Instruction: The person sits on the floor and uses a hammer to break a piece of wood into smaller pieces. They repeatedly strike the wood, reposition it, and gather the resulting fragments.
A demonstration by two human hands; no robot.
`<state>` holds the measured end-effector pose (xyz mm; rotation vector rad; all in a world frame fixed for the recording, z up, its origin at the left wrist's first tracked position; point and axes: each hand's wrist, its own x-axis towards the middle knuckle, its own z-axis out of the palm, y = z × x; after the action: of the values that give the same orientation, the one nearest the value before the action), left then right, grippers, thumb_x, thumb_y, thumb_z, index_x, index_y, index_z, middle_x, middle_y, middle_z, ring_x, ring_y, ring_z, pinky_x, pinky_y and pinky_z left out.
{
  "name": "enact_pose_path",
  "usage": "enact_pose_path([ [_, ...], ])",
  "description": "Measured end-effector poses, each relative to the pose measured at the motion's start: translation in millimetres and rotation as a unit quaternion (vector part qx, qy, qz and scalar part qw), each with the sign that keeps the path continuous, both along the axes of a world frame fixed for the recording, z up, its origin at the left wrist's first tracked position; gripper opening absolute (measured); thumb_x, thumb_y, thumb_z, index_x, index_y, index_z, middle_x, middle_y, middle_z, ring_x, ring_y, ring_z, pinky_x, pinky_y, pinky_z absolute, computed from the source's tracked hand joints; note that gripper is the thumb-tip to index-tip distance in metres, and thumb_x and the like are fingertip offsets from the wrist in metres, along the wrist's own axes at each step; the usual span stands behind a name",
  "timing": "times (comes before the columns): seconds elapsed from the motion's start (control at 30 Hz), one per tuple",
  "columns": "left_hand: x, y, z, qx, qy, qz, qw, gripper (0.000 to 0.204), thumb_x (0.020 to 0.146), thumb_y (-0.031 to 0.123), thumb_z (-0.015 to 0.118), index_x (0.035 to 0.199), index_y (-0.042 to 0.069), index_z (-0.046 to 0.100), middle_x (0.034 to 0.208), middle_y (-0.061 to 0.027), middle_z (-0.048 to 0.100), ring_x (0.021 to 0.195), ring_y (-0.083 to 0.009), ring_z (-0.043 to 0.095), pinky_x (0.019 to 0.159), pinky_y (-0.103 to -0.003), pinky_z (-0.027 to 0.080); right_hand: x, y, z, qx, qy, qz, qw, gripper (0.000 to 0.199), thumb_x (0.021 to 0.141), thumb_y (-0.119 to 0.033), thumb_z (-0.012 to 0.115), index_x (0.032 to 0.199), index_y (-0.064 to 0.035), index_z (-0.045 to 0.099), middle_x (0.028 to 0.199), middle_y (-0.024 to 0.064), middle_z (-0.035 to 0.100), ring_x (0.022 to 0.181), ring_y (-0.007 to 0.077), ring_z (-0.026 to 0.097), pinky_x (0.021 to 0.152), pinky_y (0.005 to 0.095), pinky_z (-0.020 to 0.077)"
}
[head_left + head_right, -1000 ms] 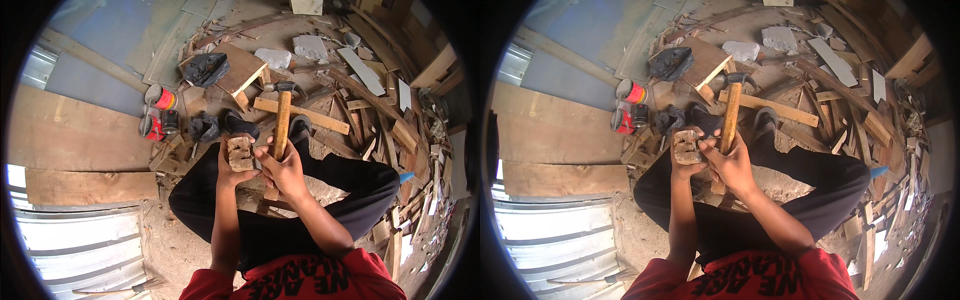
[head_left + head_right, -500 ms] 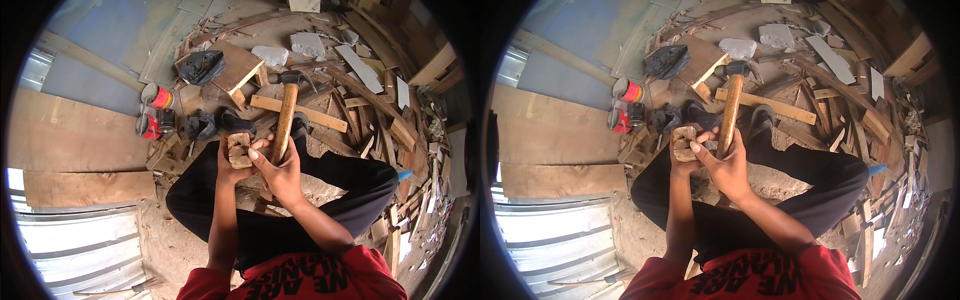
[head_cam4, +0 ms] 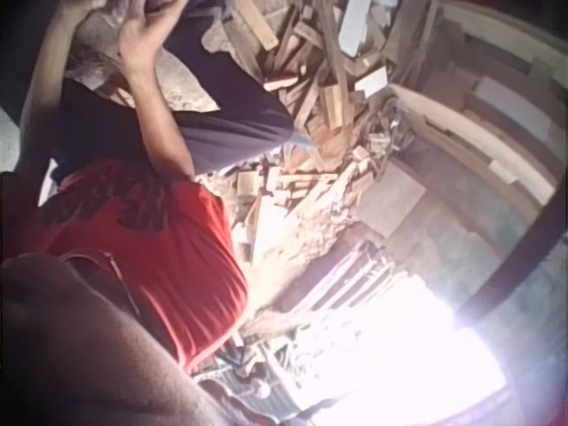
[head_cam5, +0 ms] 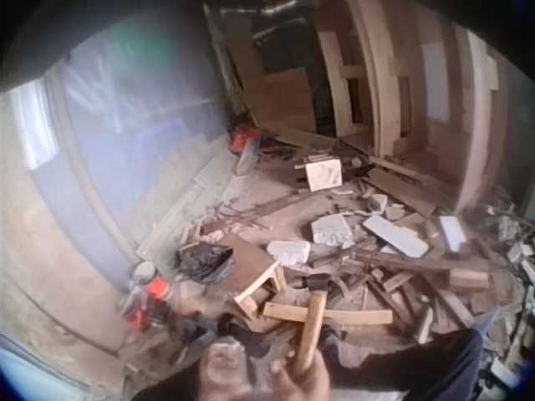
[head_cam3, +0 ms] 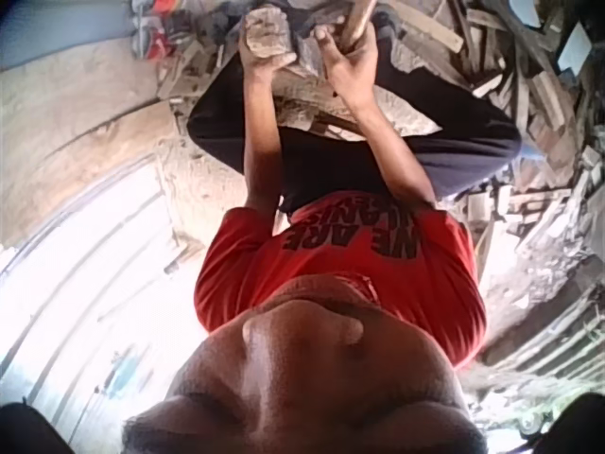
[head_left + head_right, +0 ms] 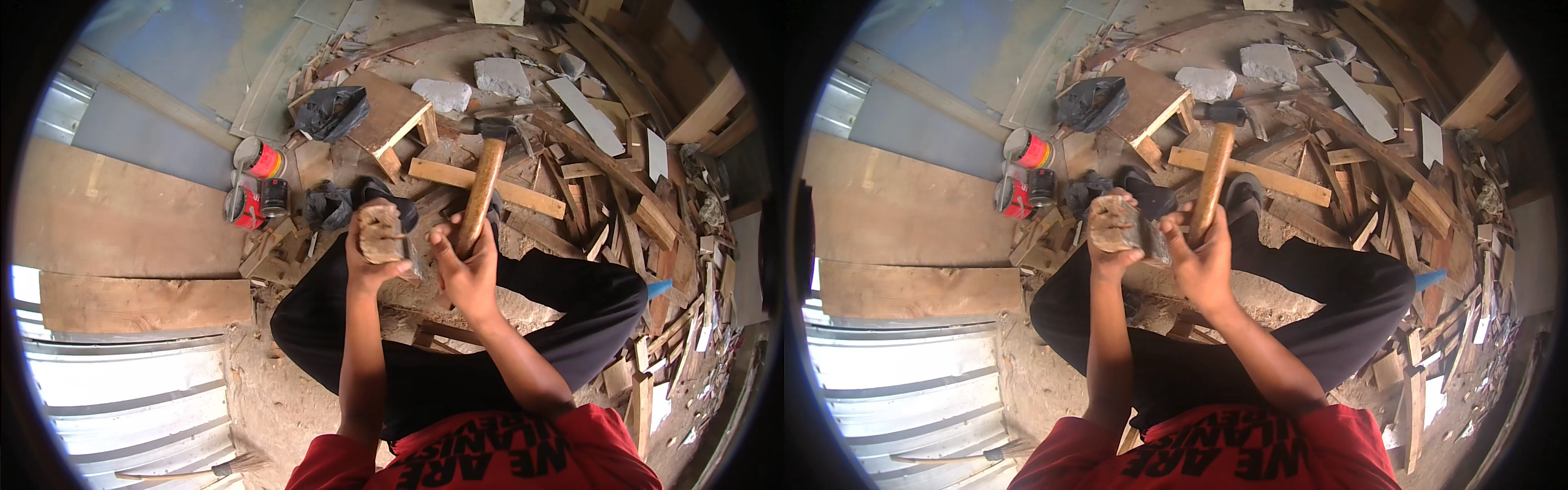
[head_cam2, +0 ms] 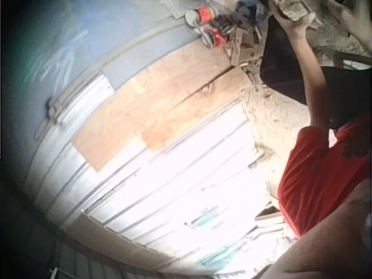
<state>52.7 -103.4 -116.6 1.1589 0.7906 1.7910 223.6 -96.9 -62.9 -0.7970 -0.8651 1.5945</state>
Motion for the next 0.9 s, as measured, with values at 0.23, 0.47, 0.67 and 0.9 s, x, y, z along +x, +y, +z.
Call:
enact_pose_path([
  [0.23,-23,-11,6,-0.041,-0.056,0.025,0.997,0.085,0.058,0.014,0.095,0.128,0.002,0.049,0.111,-0.0060,0.061,0.101,-0.0178,0.062,0.088,-0.032,0.052,-12,7,12,-0.028,-0.044,-0.009,0.999,0.046,0.086,-0.004,0.075,0.113,0.0003,0.039,0.097,0.0126,0.065,0.045,0.0068,0.052,0.032,0.0208,0.0368],
  [0.47,-12,-13,2,-0.088,-0.119,-0.030,0.989,0.075,0.062,0.000,0.087,0.125,-0.001,0.048,0.106,-0.0136,0.064,0.086,-0.0223,0.068,0.068,-0.031,0.059,-43,-1,18,0.020,0.022,0.032,0.999,0.041,0.088,0.001,0.071,0.114,0.0000,0.040,0.099,0.0107,0.066,0.067,0.0098,0.063,0.045,0.0194,0.0446],
  [0.67,-7,-19,7,-0.052,-0.102,-0.023,0.993,0.083,0.058,0.008,0.092,0.128,-0.003,0.050,0.112,-0.0117,0.063,0.099,-0.0244,0.065,0.093,-0.037,0.053,-41,-5,25,-0.008,0.028,0.064,0.998,0.039,0.088,0.005,0.069,0.113,-0.0016,0.040,0.095,0.0079,0.064,0.078,0.0081,0.061,0.063,0.0208,0.0494],
  [0.9,-15,-22,-5,-0.006,-0.044,0.021,0.999,0.093,0.064,0.024,0.093,0.138,-0.003,0.044,0.122,-0.0087,0.059,0.113,-0.0205,0.059,0.098,-0.033,0.046,-27,-2,-3,-0.059,0.016,0.082,0.995,0.033,0.092,-0.004,0.068,0.112,-0.0032,0.041,0.090,0.0051,0.061,0.054,0.0068,0.054,0.037,0.0222,0.0394],
])
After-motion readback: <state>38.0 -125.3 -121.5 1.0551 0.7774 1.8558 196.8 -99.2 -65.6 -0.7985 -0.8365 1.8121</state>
